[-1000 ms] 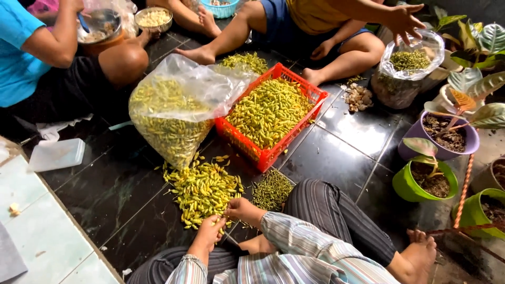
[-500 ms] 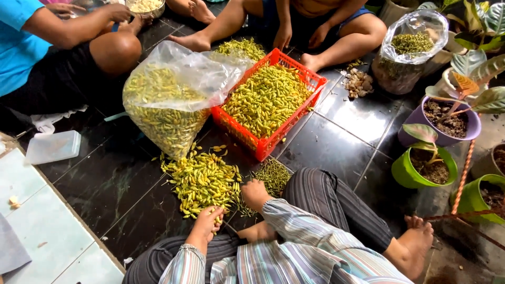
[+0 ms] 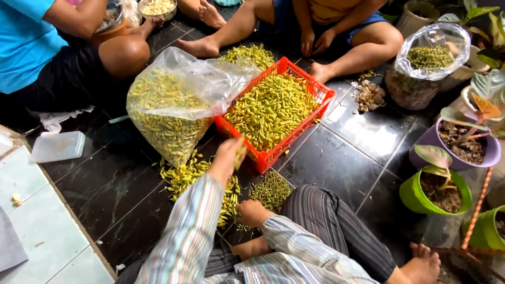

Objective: A group of people are sitting on the floor manually sorting through a large quantity of green flower buds, separating them into different piles and containers.

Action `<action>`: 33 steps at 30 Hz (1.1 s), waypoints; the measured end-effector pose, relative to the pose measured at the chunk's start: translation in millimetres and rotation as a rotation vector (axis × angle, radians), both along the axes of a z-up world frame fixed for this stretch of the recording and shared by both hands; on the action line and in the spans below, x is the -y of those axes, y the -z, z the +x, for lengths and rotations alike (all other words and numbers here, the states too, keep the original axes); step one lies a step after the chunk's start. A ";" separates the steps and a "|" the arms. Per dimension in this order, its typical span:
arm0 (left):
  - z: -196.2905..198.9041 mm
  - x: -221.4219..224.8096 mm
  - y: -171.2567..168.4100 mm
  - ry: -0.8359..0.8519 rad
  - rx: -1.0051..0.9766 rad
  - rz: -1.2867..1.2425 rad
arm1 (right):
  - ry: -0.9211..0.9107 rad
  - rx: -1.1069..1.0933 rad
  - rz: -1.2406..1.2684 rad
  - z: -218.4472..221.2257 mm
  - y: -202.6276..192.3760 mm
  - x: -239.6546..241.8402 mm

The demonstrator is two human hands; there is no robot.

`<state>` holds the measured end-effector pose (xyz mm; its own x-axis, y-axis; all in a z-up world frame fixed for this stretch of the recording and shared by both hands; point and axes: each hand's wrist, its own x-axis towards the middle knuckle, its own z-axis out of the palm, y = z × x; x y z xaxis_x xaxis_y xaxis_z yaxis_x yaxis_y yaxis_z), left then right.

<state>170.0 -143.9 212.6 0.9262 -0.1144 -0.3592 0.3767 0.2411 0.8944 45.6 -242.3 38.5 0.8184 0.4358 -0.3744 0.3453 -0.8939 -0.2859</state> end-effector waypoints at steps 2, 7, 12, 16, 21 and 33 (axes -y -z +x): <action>18.4 31.1 -71.1 0.031 0.024 -0.008 | -0.016 -0.003 0.078 2.3 4.0 1.2; 93.5 56.5 -44.2 0.348 -0.028 0.188 | 0.009 -0.032 0.172 19.2 7.5 12.8; 67.5 47.5 -42.3 0.250 -0.070 -0.122 | 0.049 -0.083 0.295 21.8 -22.6 11.3; 81.0 35.2 -4.9 0.065 -0.144 -0.649 | 0.007 -0.141 0.320 21.8 -22.7 10.5; 102.6 59.3 27.2 -0.054 -0.104 -0.647 | 0.034 -0.074 0.324 24.0 4.8 7.3; 111.8 94.3 53.7 -0.005 0.016 0.023 | 0.075 0.012 0.389 35.5 -40.6 49.8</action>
